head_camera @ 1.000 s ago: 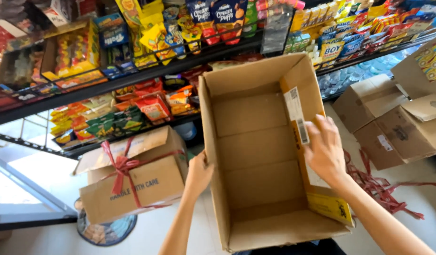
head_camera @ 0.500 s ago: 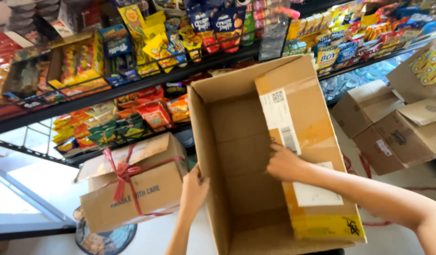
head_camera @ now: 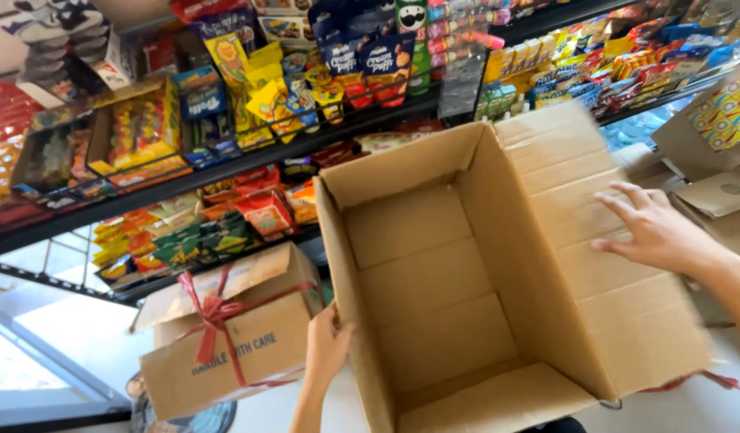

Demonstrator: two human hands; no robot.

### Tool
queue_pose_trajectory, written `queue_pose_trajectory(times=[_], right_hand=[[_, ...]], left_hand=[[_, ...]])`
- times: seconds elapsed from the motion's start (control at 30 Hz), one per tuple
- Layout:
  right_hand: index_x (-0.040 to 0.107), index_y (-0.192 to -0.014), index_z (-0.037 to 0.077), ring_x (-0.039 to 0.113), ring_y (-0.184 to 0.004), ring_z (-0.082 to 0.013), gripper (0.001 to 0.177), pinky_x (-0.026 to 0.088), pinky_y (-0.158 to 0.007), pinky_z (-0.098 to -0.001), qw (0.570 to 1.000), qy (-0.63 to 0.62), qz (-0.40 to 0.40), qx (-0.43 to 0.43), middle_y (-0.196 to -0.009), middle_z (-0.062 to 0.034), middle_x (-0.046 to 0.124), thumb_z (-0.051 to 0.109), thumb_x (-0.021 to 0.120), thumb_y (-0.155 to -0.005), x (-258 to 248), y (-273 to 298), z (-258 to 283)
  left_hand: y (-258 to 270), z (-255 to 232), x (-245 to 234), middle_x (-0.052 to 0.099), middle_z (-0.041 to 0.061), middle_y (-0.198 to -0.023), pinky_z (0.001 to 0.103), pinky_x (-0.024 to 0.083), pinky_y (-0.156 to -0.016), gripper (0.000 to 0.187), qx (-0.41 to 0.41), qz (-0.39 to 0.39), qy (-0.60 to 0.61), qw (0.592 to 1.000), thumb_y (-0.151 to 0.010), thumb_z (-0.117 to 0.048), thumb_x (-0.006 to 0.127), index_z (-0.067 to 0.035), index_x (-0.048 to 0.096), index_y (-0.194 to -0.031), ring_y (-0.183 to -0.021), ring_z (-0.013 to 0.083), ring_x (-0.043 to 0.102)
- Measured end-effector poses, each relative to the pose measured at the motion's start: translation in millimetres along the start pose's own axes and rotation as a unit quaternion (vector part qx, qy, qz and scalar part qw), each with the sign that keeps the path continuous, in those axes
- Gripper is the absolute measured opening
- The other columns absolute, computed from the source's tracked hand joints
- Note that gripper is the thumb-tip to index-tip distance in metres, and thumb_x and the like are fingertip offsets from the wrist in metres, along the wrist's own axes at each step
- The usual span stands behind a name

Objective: The person reaches into a cardboard box to retrieve various packaged snack items and instant noodle cups, then places them onto store shelves.

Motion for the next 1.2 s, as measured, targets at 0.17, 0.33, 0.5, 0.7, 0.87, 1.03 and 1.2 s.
queue_pose_trajectory(times=[0.17,0.33,0.5,0.7,0.87,1.03,1.2], right_hand=[[0.048,-0.150,0.014,0.054,-0.132,-0.0229,0.079,0.050,-0.099,-0.0495,0.592,-0.753,0.170,0.234,-0.150,-0.0071,0.055,0.058,0.061,-0.085,120,-11,18],[0.053,-0.147,0.009,0.064,-0.113,-0.0202,0.068,0.053,-0.090,-0.0415,0.707,-0.662,0.124,0.214,-0.130,-0.0094,0.068,0.036,0.068,-0.087,70,-40,79],[0.059,-0.136,0.004,0.072,-0.098,-0.0156,0.053,0.056,-0.085,-0.0352,0.895,-0.412,0.017,0.172,-0.108,-0.0106,0.078,0.010,0.069,-0.085,54,-38,92],[0.066,-0.128,0.000,0.066,-0.091,-0.0107,0.042,0.056,-0.080,-0.0325,0.846,-0.503,0.034,0.175,-0.101,-0.0088,0.078,0.005,0.066,-0.087,73,-29,83],[0.064,-0.129,-0.001,0.065,-0.093,-0.0090,0.045,0.056,-0.080,-0.0297,0.809,-0.565,0.042,0.155,-0.104,-0.0053,0.076,0.003,0.065,-0.085,60,-27,96],[0.066,-0.129,0.001,0.066,-0.091,-0.0114,0.048,0.057,-0.079,-0.0313,0.830,-0.526,0.022,0.183,-0.102,-0.0083,0.079,0.002,0.066,-0.081,84,-10,89],[0.066,-0.130,0.003,0.069,-0.087,-0.0148,0.050,0.058,-0.077,-0.0335,0.821,-0.518,0.020,0.238,-0.100,-0.0109,0.080,0.001,0.064,-0.080,97,-6,83]], left_hand=[[9,-13,12,0.071,0.003,-0.080,0.026,0.046,-0.058,0.059,0.013,0.034,0.146,0.989,-0.078,0.003,0.058,-0.003,0.064,-0.137,-0.067,0.0039,0.052],[9,-14,9,0.072,0.003,-0.075,0.027,0.048,-0.057,0.059,0.002,-0.007,0.110,0.994,-0.077,0.002,0.061,-0.005,0.064,-0.136,-0.061,0.0065,0.054],[19,-35,7,0.068,0.015,-0.081,0.033,0.052,-0.071,0.065,-0.115,-0.021,0.008,0.993,-0.081,-0.001,0.069,-0.014,0.060,-0.144,-0.071,0.0215,0.060],[-17,-116,59,0.047,0.017,-0.145,0.047,0.037,-0.118,0.065,0.204,-0.166,0.050,0.964,-0.084,0.001,0.069,-0.009,0.050,-0.145,-0.141,0.0371,0.043],[-199,99,261,0.050,0.016,-0.128,0.056,0.042,-0.108,0.036,-0.382,0.078,0.665,0.637,-0.086,-0.009,0.071,-0.002,0.055,-0.117,-0.112,0.0330,0.054],[-290,155,262,0.055,0.006,-0.128,0.039,0.042,-0.093,0.041,-0.292,-0.007,0.645,0.706,-0.078,-0.015,0.078,-0.013,0.060,-0.115,-0.110,0.0213,0.043],[-192,33,209,0.054,0.009,-0.130,0.044,0.046,-0.097,0.047,-0.368,-0.097,0.667,0.640,-0.078,-0.023,0.065,-0.019,0.056,-0.123,-0.120,0.0272,0.050]])
Point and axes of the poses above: each hand's wrist, its own y-axis away from the middle knuckle, its own x-axis out of the palm, z = x × y, the point moved 5 cm from there along -y, towards the middle knuckle
